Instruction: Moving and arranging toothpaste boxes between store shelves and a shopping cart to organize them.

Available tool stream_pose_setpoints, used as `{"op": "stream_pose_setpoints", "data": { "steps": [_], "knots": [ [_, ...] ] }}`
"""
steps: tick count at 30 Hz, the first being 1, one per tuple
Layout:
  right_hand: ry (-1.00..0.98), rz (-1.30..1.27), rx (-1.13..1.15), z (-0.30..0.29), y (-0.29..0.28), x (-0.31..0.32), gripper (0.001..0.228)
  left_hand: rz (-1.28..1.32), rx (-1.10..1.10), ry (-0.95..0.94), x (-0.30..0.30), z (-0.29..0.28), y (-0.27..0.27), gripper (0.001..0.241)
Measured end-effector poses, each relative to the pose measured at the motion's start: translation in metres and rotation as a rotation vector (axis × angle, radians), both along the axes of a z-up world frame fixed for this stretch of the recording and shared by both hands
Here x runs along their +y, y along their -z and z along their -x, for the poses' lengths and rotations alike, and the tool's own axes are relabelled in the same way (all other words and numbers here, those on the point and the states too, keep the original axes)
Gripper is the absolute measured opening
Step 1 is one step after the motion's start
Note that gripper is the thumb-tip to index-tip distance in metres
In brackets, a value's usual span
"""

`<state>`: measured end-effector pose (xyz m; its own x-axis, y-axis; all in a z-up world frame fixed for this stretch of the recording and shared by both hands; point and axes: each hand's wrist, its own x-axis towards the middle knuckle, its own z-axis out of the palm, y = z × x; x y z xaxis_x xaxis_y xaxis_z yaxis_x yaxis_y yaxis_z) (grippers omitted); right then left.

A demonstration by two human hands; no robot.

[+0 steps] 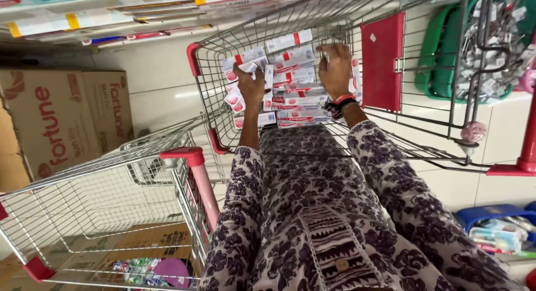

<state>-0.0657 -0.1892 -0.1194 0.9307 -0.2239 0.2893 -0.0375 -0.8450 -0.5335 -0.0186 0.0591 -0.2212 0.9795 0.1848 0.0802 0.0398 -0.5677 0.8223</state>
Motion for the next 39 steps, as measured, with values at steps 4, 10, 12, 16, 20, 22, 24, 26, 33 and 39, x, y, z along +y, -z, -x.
{"op": "stream_pose_setpoints", "data": {
  "steps": [4, 10, 12, 16, 20, 22, 24, 26, 33, 39],
  "knots": [
    [-0.009, -0.157, 0.227, 0.024, 0.077, -0.003, 0.031, 0.245, 0.722, -0.048, -0.013, 0.013, -0.03, 0.072],
    [-0.012, -0.385, 0.539, 0.072, 0.223, -0.027, 0.039, 0.309, 0.882, 0.037, -0.019, 0.042, 0.048, 0.05],
    [0.004, -0.368, 0.583, 0.087, 0.253, -0.036, 0.044, 0.347, 1.01, 0.051, -0.026, 0.047, 0.058, 0.047],
    [0.127, -0.314, 0.604, 0.112, 0.281, -0.048, 0.042, 0.381, 1.028, 0.113, -0.038, 0.066, 0.102, 0.037],
    [0.207, -0.324, 0.592, 0.109, 0.238, -0.04, 0.039, 0.517, 0.978, 0.125, -0.05, 0.086, 0.133, 0.036],
    [0.099, -0.264, 0.586, 0.107, 0.196, -0.036, 0.048, 0.434, 0.894, 0.185, -0.052, 0.09, 0.122, 0.041],
    [-0.01, -0.203, 0.576, 0.104, 0.174, -0.035, 0.058, 0.353, 0.806, 0.245, -0.055, 0.092, 0.118, 0.047],
    [-0.231, 0.105, 0.834, 0.104, 0.173, -0.037, 0.072, 0.385, 0.828, 0.201, -0.056, 0.096, 0.124, 0.05],
    [-0.292, 0.459, 0.669, 0.103, 0.199, -0.033, 0.044, 0.159, 0.822, 0.227, -0.053, 0.095, 0.122, 0.047],
    [-0.244, 0.551, 0.65, 0.101, 0.198, -0.036, 0.028, -0.024, 0.161, 0.391, -0.041, 0.103, 0.136, 0.05]
  ]
}}
